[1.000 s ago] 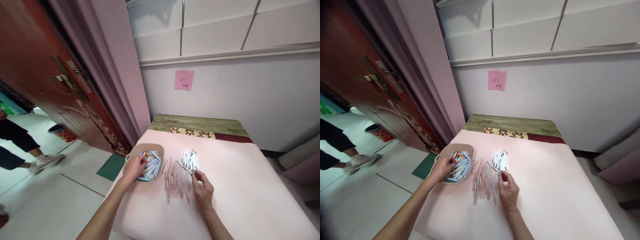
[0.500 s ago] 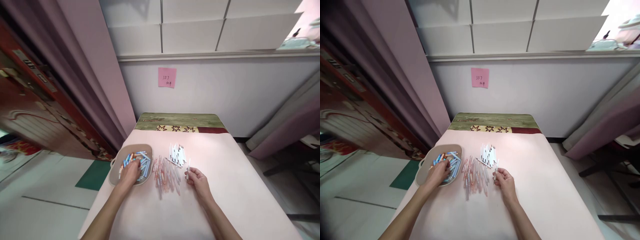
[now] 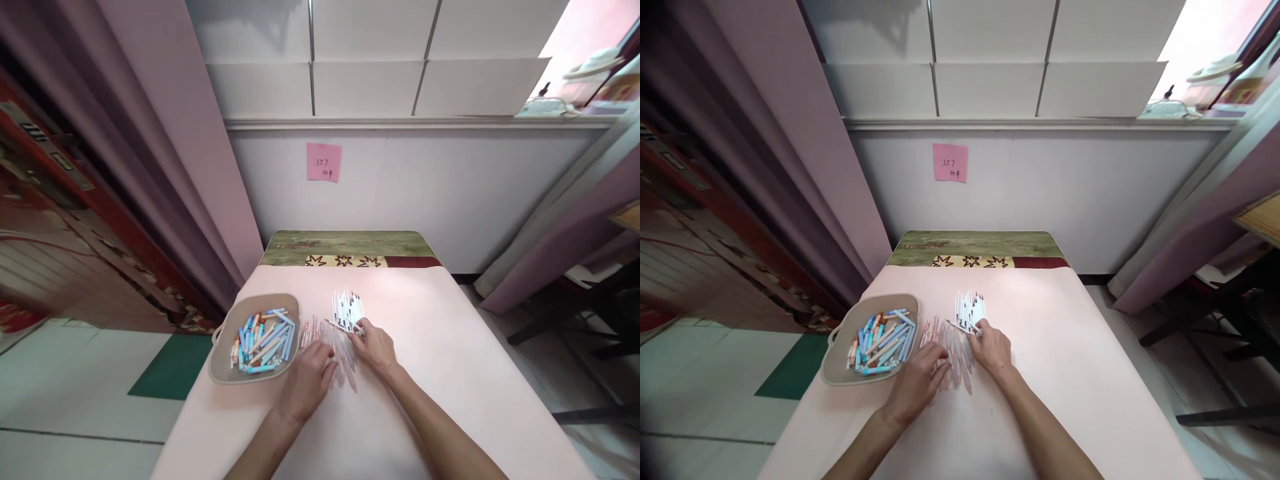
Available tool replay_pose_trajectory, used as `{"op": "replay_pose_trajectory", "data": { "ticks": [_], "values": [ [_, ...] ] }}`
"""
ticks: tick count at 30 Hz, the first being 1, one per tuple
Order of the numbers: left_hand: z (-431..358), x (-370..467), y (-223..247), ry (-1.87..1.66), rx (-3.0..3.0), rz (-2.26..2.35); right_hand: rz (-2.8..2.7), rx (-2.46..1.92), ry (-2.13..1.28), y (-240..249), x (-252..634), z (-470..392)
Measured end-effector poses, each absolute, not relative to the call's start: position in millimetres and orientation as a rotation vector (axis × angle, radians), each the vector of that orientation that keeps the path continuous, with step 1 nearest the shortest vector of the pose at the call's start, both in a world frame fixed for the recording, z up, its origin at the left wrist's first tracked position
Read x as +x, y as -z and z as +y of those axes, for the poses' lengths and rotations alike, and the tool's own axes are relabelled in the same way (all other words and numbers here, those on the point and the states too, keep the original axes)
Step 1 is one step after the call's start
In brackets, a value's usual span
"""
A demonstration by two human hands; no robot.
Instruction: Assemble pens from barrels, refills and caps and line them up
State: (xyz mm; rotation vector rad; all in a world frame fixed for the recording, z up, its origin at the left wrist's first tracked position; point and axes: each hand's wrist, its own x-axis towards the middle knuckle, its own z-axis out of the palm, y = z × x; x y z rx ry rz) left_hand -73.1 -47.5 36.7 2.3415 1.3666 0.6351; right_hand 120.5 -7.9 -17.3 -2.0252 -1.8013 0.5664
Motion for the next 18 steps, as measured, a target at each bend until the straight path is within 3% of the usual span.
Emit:
{"op": "replay_pose_trajectory", "data": {
  "ticks": [8,18],
  "values": [
    [-77.1,-91.7,-7.0,-0.76,2.34,1.382,-1.87,-2.125,-0.497,23.0,116.6,-4.4],
    [-79.3,-88.9,-20.0,-0.844,2.325,1.377,-1.556,-2.195,-0.619,19.3,118.6,2.7]
  ]
}}
